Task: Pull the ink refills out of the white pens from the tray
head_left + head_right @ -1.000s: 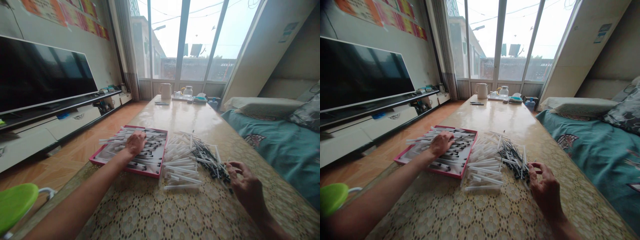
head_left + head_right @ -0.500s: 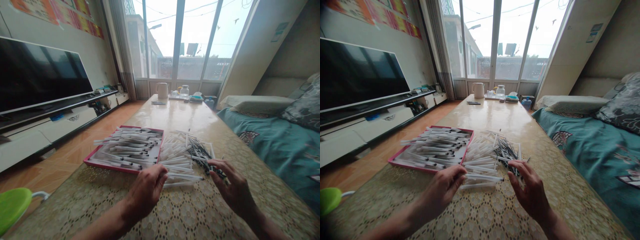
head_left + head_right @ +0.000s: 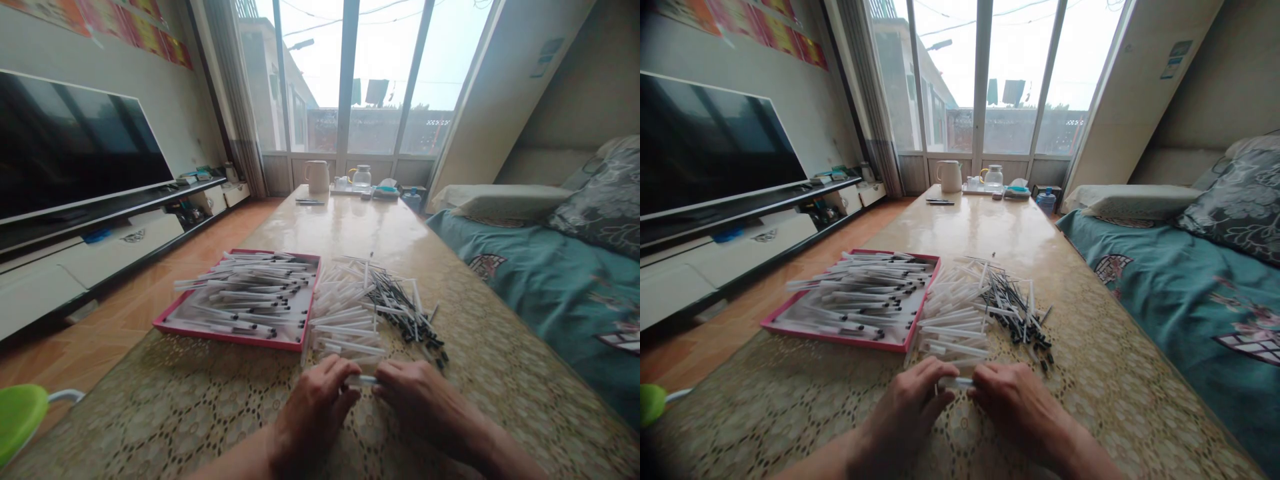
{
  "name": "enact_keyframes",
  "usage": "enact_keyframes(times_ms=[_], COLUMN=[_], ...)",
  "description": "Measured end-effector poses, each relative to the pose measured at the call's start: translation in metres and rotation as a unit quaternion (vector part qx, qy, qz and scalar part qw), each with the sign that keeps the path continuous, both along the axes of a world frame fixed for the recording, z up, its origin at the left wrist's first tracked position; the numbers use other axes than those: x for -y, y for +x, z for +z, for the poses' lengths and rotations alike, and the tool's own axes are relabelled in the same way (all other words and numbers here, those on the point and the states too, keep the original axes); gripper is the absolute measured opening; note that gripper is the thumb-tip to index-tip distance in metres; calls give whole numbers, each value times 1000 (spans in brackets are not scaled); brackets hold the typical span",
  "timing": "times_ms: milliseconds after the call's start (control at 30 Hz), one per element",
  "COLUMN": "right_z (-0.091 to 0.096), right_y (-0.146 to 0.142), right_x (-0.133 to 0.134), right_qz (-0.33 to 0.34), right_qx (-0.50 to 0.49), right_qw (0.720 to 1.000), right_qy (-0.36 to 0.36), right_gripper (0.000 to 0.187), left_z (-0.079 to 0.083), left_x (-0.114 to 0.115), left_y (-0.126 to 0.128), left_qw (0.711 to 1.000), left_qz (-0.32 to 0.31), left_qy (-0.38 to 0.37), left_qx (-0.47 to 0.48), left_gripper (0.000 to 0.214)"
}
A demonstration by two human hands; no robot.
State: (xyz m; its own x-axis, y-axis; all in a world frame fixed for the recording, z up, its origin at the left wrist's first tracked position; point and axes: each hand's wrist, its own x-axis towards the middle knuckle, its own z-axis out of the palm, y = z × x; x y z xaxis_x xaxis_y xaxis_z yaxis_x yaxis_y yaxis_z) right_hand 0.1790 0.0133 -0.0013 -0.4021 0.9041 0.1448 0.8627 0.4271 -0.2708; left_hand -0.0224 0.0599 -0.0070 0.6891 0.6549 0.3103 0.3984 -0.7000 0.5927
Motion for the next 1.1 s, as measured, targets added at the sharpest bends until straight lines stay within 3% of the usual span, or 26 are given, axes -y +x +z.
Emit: enact_keyframes(times_ms=[200,367,567,767,867,967,1100], right_z=[1,-6,-16,-12,-2,7,8], right_y=[-4,-4,-3,21,26,22,17], right_x=[4,3,2,-8,-11,-9,-7], right_qz=[3,11,11,-50,-57,-40,-57], right_qx=[28,44,40,-5,-17,-47,-82], right_qw=[999,999,998,999,998,997,994], right_qy=[-17,16,46,-4,-29,-50,-39], right_gripper=[26,29,27,30,33,27,28], left_z=[3,6,3,12,10,13,20], left_x=[-2,-1,-7,-24,-24,-20,-19], left_y=[-6,-6,-6,-21,-21,-13,-6], left_qw=[971,956,978,995,981,949,907], left_qz=[-47,-65,-59,18,43,74,90], left_qy=[196,222,116,-99,-182,-265,-295], left_qx=[-127,-179,-164,-18,52,155,287], left_gripper=[17,13,23,43,41,32,52])
